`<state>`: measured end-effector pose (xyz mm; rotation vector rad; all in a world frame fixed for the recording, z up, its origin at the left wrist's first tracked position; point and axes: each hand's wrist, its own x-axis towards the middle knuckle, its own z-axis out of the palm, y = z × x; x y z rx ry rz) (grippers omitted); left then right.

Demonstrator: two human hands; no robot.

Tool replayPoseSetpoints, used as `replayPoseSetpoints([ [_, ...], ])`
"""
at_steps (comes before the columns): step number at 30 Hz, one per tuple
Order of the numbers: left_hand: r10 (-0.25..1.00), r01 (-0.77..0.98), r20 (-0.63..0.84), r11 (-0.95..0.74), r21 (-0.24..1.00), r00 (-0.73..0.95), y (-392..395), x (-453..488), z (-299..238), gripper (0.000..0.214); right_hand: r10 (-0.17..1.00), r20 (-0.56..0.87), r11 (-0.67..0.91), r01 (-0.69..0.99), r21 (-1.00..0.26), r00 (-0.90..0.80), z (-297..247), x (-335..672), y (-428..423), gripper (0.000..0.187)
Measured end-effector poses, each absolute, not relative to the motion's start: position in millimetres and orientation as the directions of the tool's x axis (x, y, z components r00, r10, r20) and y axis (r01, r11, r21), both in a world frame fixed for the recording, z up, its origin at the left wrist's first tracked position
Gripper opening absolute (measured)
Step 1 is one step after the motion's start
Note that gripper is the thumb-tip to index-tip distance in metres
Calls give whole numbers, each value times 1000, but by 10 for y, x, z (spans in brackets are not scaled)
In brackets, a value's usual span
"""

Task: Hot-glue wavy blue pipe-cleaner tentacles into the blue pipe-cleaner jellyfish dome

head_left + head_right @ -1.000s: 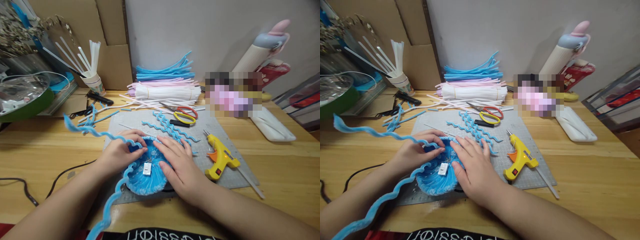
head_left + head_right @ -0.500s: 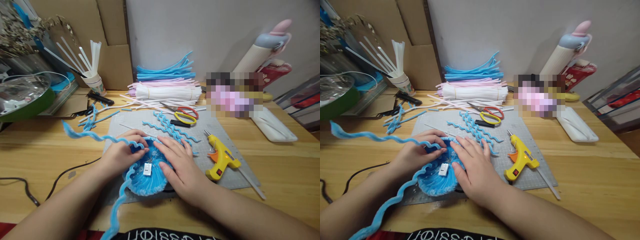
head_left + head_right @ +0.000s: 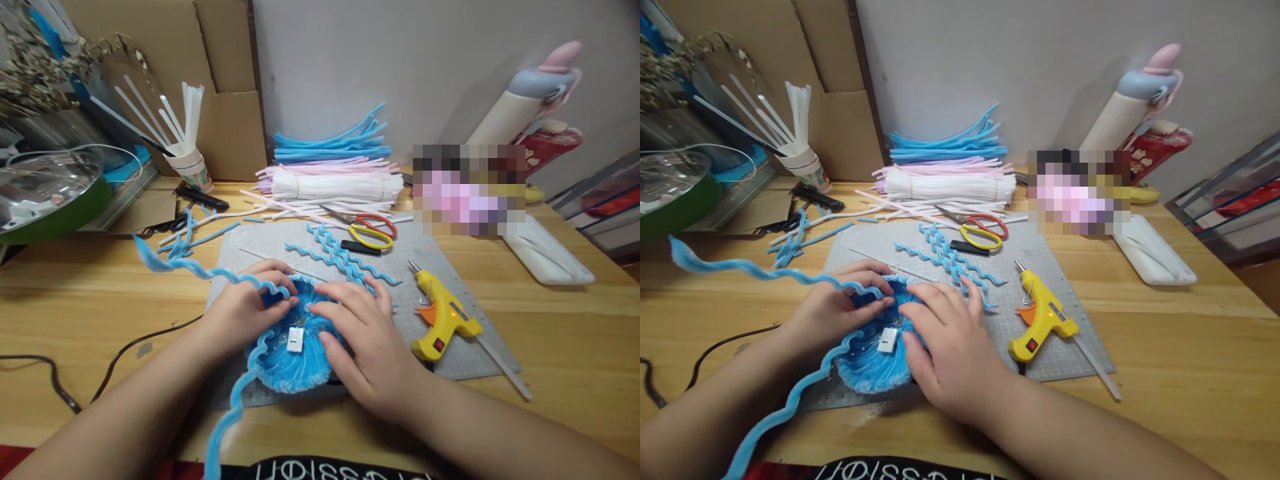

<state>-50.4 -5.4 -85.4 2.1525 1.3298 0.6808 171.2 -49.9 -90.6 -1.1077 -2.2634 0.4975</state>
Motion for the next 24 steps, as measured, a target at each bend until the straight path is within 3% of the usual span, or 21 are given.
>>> replayPoseSetpoints([
  [18,902,657,104,-380,651,419,-62,-515,-810,8,827,267,547,601,-582,-494,-930,1704,-474,28],
  [24,894,656,120,-402,639,431,-62,-511,-791,9,744,543,664,529,-529,-391,-737,1849,-748,47],
])
